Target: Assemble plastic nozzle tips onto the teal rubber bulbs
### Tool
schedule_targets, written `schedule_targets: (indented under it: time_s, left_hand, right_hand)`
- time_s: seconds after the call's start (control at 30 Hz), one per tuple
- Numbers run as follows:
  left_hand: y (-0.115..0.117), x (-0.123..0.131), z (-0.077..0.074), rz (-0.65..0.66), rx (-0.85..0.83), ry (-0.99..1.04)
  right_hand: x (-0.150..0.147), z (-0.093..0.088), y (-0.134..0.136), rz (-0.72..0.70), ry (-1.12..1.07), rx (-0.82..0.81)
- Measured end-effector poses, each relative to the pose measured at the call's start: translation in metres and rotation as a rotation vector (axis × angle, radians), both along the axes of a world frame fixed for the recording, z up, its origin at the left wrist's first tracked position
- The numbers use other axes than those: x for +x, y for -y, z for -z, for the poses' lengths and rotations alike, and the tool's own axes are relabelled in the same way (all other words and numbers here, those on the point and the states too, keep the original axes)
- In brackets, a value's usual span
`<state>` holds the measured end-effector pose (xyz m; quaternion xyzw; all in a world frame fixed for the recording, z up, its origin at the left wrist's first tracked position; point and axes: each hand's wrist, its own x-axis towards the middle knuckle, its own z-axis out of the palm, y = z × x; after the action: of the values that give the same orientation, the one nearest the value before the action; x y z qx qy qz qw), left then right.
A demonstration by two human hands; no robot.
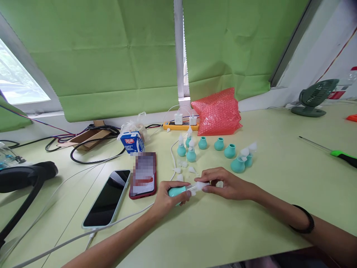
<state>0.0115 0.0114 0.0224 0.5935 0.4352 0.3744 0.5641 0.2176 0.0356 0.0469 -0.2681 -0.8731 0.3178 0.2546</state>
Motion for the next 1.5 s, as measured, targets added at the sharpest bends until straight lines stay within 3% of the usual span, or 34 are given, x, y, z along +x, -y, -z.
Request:
schedule_targets:
  time_s: [0.23, 0.33, 0.97, 1.13, 1.3, 1.4, 1.5]
  left_hand:
    - [0.001, 0.0, -0.004, 0.063, -0.022, 0.004]
    - [0.001, 0.0, -0.006, 0.075, -0.027, 0.008]
    - [0.0, 0.001, -0.007, 0.107, -0.005, 0.043]
    - [0.003, 0.001, -0.005, 0.116, 0.085, 0.029]
    - [0.004, -0.003, -0.007, -0.086, 0.488, -0.075]
    - [-0.002, -0.007, -0.013, -0.199, 0.796, -0.303]
    - [-0.011, -0.009, -0.02, -0.261, 0.947, -0.732]
  right_hand:
    - [0.0, 0.008, -0.004, -0.087, -0.136, -0.456]
    - [-0.003, 0.013, -0.005, -0.097, -0.207, -0.568]
    - [-0.005, 0.009, -0.004, -0.028, -0.166, -0.66]
    - [-0.013, 0.002, 0.002, 0.09, -0.272, -0.54]
    - [-0.007, -0.016, -0.006, 0.483, -0.43, -0.268]
    - [0.008, -0.028, -0.025, 0.658, -0.44, -0.043]
    - [0.022, -0.032, -0.046, 0.774, -0.233, 0.21]
